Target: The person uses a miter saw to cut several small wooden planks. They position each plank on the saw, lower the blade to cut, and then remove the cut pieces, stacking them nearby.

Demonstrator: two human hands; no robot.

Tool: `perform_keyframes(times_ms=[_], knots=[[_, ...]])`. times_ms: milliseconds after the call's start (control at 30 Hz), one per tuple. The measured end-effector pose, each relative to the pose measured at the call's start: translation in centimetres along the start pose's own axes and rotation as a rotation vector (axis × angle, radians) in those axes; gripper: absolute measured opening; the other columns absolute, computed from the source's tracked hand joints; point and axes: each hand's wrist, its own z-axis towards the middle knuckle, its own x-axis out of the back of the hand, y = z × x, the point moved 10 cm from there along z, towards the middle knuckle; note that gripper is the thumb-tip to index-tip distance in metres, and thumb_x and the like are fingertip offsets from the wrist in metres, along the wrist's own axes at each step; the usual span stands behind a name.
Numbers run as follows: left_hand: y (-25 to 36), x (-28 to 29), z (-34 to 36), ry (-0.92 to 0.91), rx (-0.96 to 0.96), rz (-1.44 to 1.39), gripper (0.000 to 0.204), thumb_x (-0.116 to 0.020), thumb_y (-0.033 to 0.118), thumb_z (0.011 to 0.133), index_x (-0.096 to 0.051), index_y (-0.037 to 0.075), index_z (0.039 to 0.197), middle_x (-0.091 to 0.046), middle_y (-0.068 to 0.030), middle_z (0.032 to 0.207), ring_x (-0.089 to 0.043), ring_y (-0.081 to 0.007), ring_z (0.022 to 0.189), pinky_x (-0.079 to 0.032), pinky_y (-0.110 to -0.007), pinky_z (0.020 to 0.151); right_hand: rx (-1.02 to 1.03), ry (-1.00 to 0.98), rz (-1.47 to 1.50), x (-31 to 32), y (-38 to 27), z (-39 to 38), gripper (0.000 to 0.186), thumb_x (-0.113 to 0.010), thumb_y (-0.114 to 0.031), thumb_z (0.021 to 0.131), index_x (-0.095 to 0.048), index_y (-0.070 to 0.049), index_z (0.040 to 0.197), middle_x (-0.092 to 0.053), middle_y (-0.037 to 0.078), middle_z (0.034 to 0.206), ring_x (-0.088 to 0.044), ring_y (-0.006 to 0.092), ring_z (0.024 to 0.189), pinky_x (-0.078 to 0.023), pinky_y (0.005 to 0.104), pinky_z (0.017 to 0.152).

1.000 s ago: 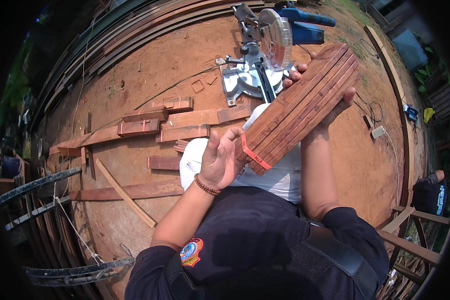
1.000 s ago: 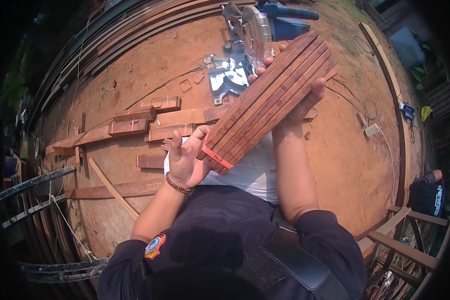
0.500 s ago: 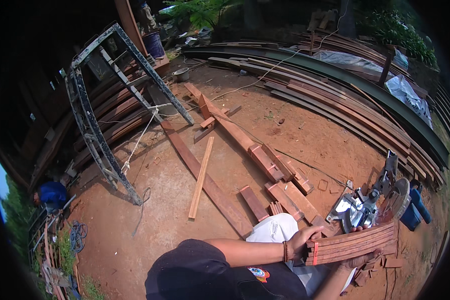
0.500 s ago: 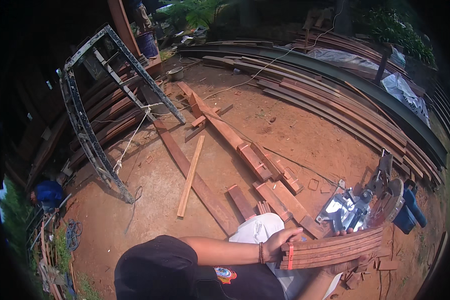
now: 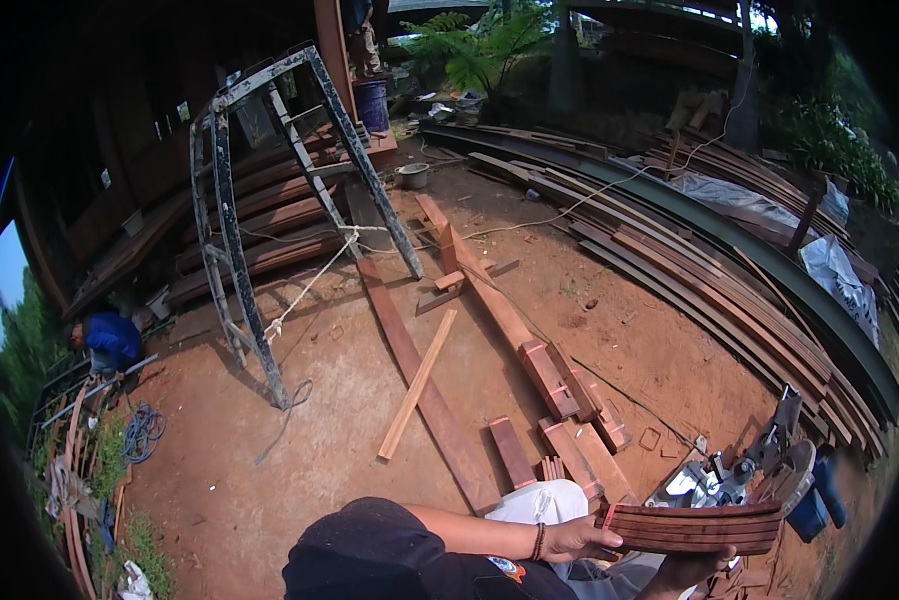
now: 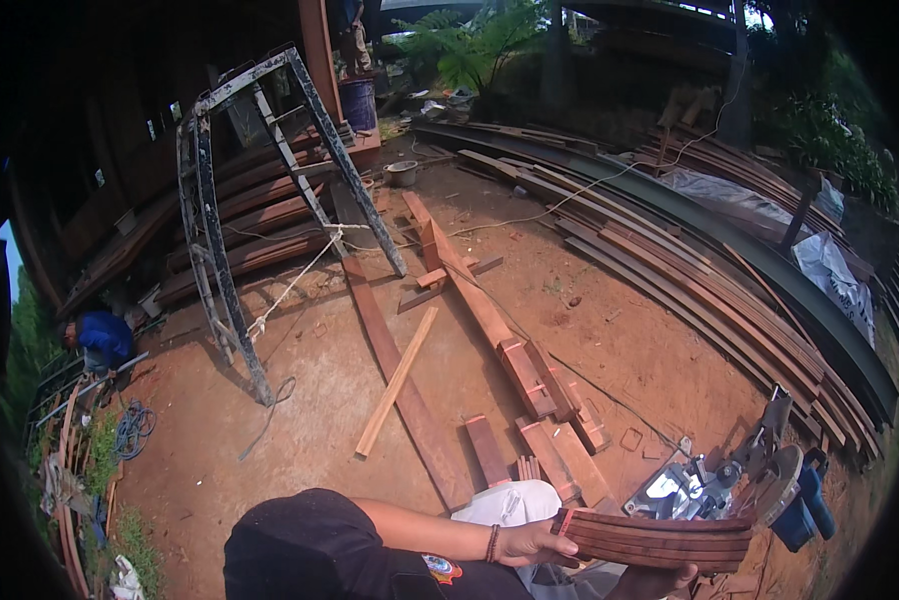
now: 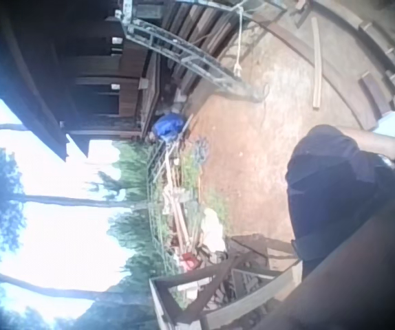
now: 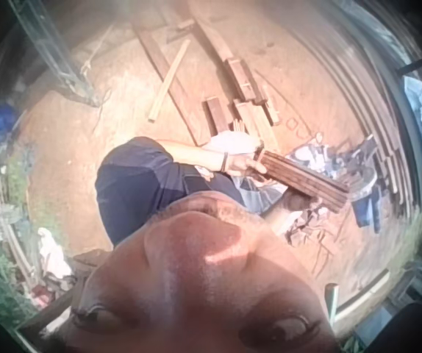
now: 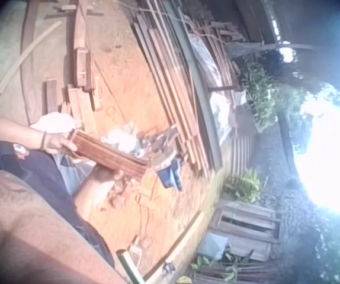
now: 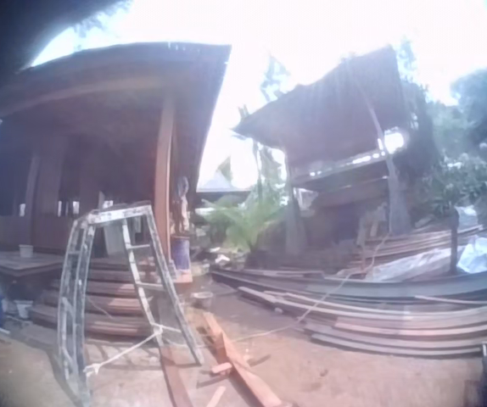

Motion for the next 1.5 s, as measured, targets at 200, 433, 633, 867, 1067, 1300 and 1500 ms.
perform_keyframes(times_ms=[200,433,633,867,1067,1300,1500], knots=[[-0.2,2.1,-0.2,0.022,0.092,0.209,0.084,-0.067,0.003,0.094,-0.024,0.012,0.165,-0.048,-0.0084,0.156,-0.049,-0.0202,0.143,-0.045,-0.038,0.118,0.167,0.083,-0.435,-0.7,-1.5,-1.6,0.094,-0.072,-0.068,0.085,-0.045,-0.004,0.149,-0.061,0.015,0.134,-0.061,0.028,0.125,-0.05,0.0466,0.108],[-1.7,4.3,-1.3,0.013,0.192,0.102,0.057,-0.053,0.01,0.099,-0.043,0.008,0.155,-0.06,-0.0074,0.142,-0.066,-0.024,0.127,-0.056,-0.041,0.109,0.328,-0.348,-0.858,-8.6,-2.1,-5.6,0.086,-0.087,-0.045,0.08,-0.051,-0.004,0.147,-0.065,0.015,0.134,-0.062,0.0261,0.128,-0.045,0.0448,0.114],[-2.2,6.8,-2.8,0.041,0.201,0.27,0.047,-0.054,0.014,0.102,-0.051,0.002,0.147,-0.063,-0.011,0.141,-0.065,-0.0241,0.126,-0.054,-0.041,0.109,0.42,-0.495,-0.956,-11.4,-0.9,-7.6,0.078,-0.099,-0.03,0.07,-0.065,-0.003,0.134,-0.07,0.014,0.13,-0.064,0.0241,0.125,-0.047,0.0442,0.112],[-1.7,7.4,-4.2,0.113,0.093,0.383,0.034,-0.056,0.012,0.101,-0.06,-0.003,0.132,-0.07,-0.0079,0.12,-0.068,-0.0159,0.107,-0.058,-0.036,0.097,0.181,-0.628,-0.851,-13.0,0.3,-6.9,0.068,-0.1,-0.032,0.066,-0.072,-0.004,0.121,-0.069,0.014,0.125,-0.064,0.0266,0.119,-0.05,0.045,0.106],[-2.0,8.9,-3.7,0.137,0.158,0.435,0.049,-0.053,0.008,0.095,-0.058,0.002,0.143,-0.07,-0.0084,0.128,-0.072,-0.0167,0.105,-0.059,-0.032,0.088,0.45,-0.601,-0.85,-12.8,-1.8,-6.4,0.092,-0.094,-0.033,0.07,-0.051,-0.002,0.145,-0.057,0.018,0.141,-0.057,0.0325,0.127,-0.047,0.0493,0.11],[-3.6,9.6,-3.3,0.1,0.328,0.129,0.061,-0.046,0.015,0.094,-0.05,0.007,0.154,-0.069,-0.013,0.134,-0.072,-0.0243,0.114,-0.059,-0.041,0.096,0.061,-0.554,-0.435,-7.8,1.8,-5.0,0.111,-0.091,-0.032,0.073,-0.027,-0.004,0.16,-0.037,0.014,0.158,-0.052,0.0325,0.135,-0.042,0.0515,0.115],[-2.3,12.0,-3.1,0.126,0.28,0.183,0.038,-0.045,0.019,0.102,-0.065,0.006,0.131,-0.071,-0.0054,0.109,-0.069,-0.0172,0.086,-0.06,-0.035,0.083,-0.131,-0.676,-0.35,-10.2,2.4,-5.4,0.113,-0.094,-0.038,0.066,-0.034,-0.002,0.155,-0.045,0.015,0.15,-0.055,0.0308,0.13,-0.044,0.049,0.112]])
